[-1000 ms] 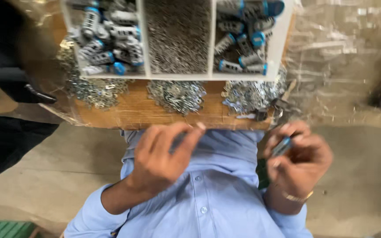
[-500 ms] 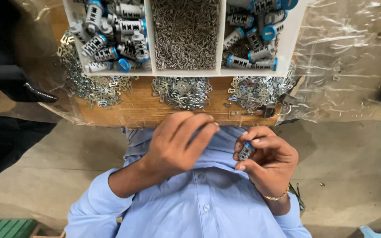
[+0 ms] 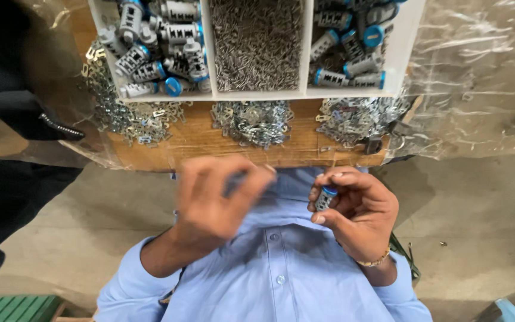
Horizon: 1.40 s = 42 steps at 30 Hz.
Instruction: The person assembles small key cylinders by inserting metal pins into cylindrical housings. They repeatedly pick up pins from a compartmentalized tray and press them into the cylinders, then place the assembled units back into the tray.
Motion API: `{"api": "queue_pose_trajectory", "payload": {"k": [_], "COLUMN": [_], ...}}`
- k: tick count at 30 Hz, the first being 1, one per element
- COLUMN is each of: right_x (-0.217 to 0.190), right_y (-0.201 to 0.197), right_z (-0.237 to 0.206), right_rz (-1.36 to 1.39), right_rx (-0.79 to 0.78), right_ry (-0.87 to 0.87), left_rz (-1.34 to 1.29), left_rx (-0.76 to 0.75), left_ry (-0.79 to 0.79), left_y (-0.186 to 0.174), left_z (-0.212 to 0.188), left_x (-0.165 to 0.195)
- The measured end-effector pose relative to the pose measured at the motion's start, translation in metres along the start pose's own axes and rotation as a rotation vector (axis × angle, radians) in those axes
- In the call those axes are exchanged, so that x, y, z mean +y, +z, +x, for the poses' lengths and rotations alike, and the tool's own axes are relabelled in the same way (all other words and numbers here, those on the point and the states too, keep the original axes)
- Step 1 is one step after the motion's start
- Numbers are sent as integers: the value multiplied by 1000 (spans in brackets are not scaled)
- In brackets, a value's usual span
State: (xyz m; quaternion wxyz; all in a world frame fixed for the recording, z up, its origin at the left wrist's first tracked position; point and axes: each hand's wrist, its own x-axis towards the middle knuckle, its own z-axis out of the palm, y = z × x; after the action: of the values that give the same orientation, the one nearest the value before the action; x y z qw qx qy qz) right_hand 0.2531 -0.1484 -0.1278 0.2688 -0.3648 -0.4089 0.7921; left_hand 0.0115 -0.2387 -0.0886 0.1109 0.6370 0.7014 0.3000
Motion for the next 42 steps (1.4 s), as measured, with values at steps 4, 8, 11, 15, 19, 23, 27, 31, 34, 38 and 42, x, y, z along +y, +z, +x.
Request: {"api": "queue_pose_trajectory", "payload": {"k": [4, 8, 11, 15, 19, 23, 27, 31, 34, 38, 42], "right_x": [2, 1, 3, 10, 11, 11, 6, 5, 6, 2, -4], "right_y": [6, 5, 5, 4, -4, -11, -14, -9, 0, 7, 6], "right_z": [6, 3, -3, -5, -5, -13, -20, -14, -7, 1, 3], "right_rz": [67, -71, -57, -166, -164, 6, 165, 82, 110, -37, -162], "right_rx": [-59, -43, -10, -135, -355, 1, 55, 51, 62, -40, -73], "right_ry": [-7, -9, 0, -43, -80, -90, -117, -43, 24, 5, -41], "left_rz": [-259, -499, -389, -511, -613, -385, 132, 7, -175, -628, -563], "left_rx": [132, 19, -47, -164, -150, -47, 38, -1, 40, 93, 92], "left_ry": [-117, -5, 102, 3, -131, -119, 150, 209, -19, -69, 8], "left_y": [-2, 10, 9, 0, 4, 24, 41, 29, 6, 9, 22], "left_z": [2, 15, 17, 13, 12, 18, 27, 27, 17, 5, -3], "left_x": [14, 25, 21, 10, 16, 29, 19, 6, 7, 17, 18]}}
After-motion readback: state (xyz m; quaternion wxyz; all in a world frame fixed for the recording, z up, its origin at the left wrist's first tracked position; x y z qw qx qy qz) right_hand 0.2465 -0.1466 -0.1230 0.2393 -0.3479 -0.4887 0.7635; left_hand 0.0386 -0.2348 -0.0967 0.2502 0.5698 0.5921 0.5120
